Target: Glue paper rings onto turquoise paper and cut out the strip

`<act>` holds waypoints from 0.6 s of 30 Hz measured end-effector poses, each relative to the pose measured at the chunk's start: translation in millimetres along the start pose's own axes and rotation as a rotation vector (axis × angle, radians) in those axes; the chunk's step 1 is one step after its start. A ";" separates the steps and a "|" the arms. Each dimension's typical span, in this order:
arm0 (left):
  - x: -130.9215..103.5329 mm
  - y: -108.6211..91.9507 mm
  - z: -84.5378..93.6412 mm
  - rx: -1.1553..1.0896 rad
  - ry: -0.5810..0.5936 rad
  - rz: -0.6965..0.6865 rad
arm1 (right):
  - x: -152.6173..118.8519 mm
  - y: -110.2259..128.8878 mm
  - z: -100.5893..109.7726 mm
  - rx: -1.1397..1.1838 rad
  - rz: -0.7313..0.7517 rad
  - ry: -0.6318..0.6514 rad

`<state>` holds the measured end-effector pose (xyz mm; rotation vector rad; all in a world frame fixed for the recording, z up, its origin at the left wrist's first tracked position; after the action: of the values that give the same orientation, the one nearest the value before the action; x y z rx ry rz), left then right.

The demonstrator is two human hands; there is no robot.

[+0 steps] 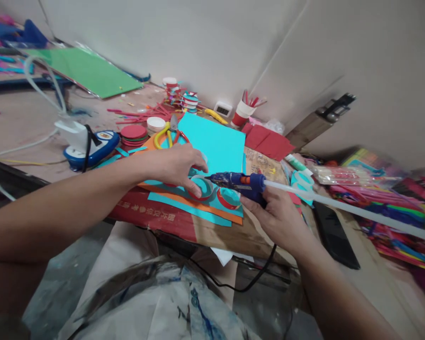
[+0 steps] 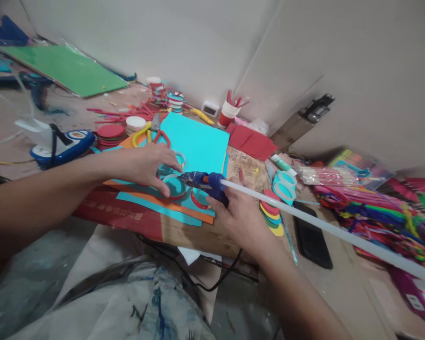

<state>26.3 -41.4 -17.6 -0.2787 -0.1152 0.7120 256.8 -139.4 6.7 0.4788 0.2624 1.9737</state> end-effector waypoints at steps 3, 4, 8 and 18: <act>-0.2 5.0 -0.9 0.012 -0.002 -0.031 | 0.9 4.0 -1.3 -0.047 -0.010 -0.022; -0.4 6.2 -0.6 0.015 0.000 -0.041 | 1.1 5.0 -2.1 -0.063 -0.010 -0.026; -1.4 9.6 4.0 0.001 -0.012 -0.062 | 1.9 6.7 -8.2 -0.095 0.044 0.007; -3.3 16.2 9.2 -0.114 -0.015 -0.023 | 4.3 5.3 -4.3 -0.048 -0.006 -0.029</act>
<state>11.8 -29.9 -13.5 -0.3808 -0.1731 0.6855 249.0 -137.7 5.8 0.4746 0.1973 1.9613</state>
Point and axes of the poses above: each hand's wrist, its own x-axis towards the middle knuckle, its own z-axis out of the back of the hand, y = z × x, the point moved 3 cm from there along x, towards the middle knuckle, and after that the axes turned 2 degrees about z, right-handed, at the moved point
